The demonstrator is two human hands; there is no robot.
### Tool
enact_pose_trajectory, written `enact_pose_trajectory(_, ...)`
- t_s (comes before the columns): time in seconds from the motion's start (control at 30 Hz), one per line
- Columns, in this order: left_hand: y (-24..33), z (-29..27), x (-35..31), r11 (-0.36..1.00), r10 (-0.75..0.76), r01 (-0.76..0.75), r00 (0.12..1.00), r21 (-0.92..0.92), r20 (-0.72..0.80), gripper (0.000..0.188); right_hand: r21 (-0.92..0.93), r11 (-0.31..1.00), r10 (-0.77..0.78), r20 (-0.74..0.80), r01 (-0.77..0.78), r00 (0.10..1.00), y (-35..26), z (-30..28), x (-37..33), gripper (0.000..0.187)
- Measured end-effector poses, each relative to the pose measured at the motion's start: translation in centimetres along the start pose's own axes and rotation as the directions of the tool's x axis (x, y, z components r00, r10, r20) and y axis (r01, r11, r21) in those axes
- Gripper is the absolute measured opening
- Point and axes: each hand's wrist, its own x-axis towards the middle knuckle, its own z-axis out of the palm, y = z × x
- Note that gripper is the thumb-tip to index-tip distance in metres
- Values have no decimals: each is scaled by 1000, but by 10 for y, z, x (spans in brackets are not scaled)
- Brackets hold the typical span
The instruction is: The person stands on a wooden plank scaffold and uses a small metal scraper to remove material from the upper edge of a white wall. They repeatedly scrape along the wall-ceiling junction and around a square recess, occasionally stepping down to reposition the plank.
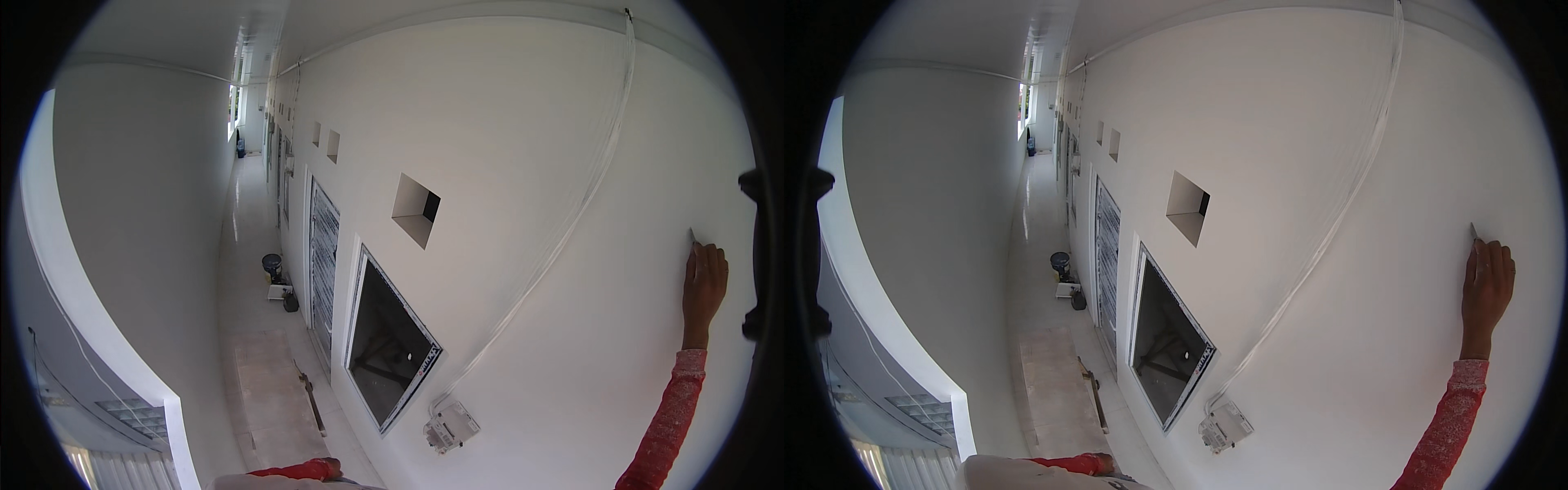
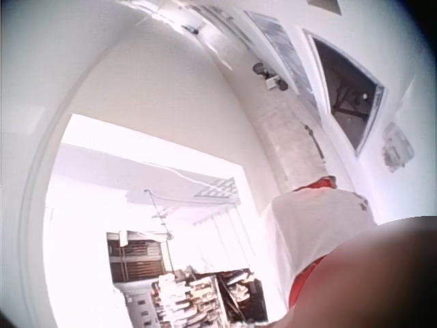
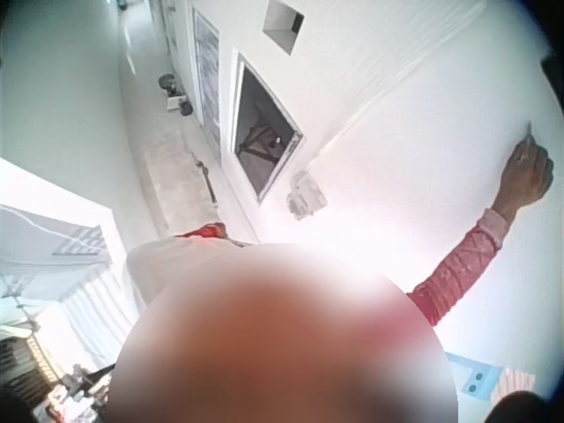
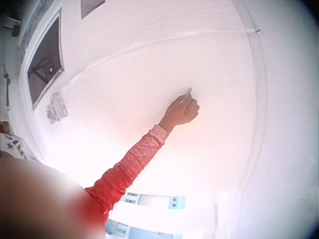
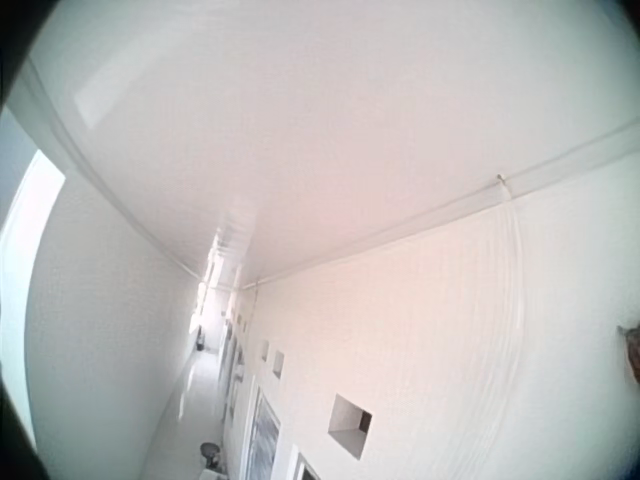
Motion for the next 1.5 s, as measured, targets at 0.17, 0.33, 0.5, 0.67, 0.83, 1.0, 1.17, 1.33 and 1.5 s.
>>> enact_pose_trajectory(0.17, 7, -28, 12, 980, -62, 53, 997, -193, -43, 57, 523, 852, -255, 473, -36, 844, -136, -42, -135, 11)
enact_pose_trajectory(0.33, -13, -45, 4, 992, -91, 73, 977, -99, -194, 49, 315, 251, -488, 858, -915, 161, -311, -202, -388, 9)
enact_pose_trajectory(0.5, -32, -27, -39, 964, -232, 185, 936, -192, -264, 51, -209, 20, -612, 771, -978, -177, -403, -348, -521, 22)
enact_pose_trajectory(0.67, -29, 10, -84, 940, -308, 291, 949, -179, -74, 54, -422, 13, -639, 694, -907, -332, -409, -333, -525, 24)
enact_pose_trajectory(0.83, -22, 42, -103, 945, -273, 238, 952, -227, -138, 51, -525, 29, -575, 688, -851, -444, -400, -303, -531, 27)
enact_pose_trajectory(1.0, -37, 36, -87, 996, -88, 86, 990, -28, -111, 51, -620, 44, -456, 686, -784, -568, -382, -303, -609, 29)
enact_pose_trajectory(1.17, -39, 11, -56, 967, -219, 219, 976, -134, 11, 51, 9, 469, -481, 842, -883, -246, -392, -364, -692, 31)
enact_pose_trajectory(1.33, -29, -24, -25, 966, -161, 153, 987, -209, -23, 55, -811, -585, -587, 406, 20, -700, -451, -445, -604, 18)
enact_pose_trajectory(1.5, 1, -45, 2, 976, 69, -48, 993, -213, 94, 56, -903, -392, -549, 382, -175, -744, -467, -464, -489, 12)
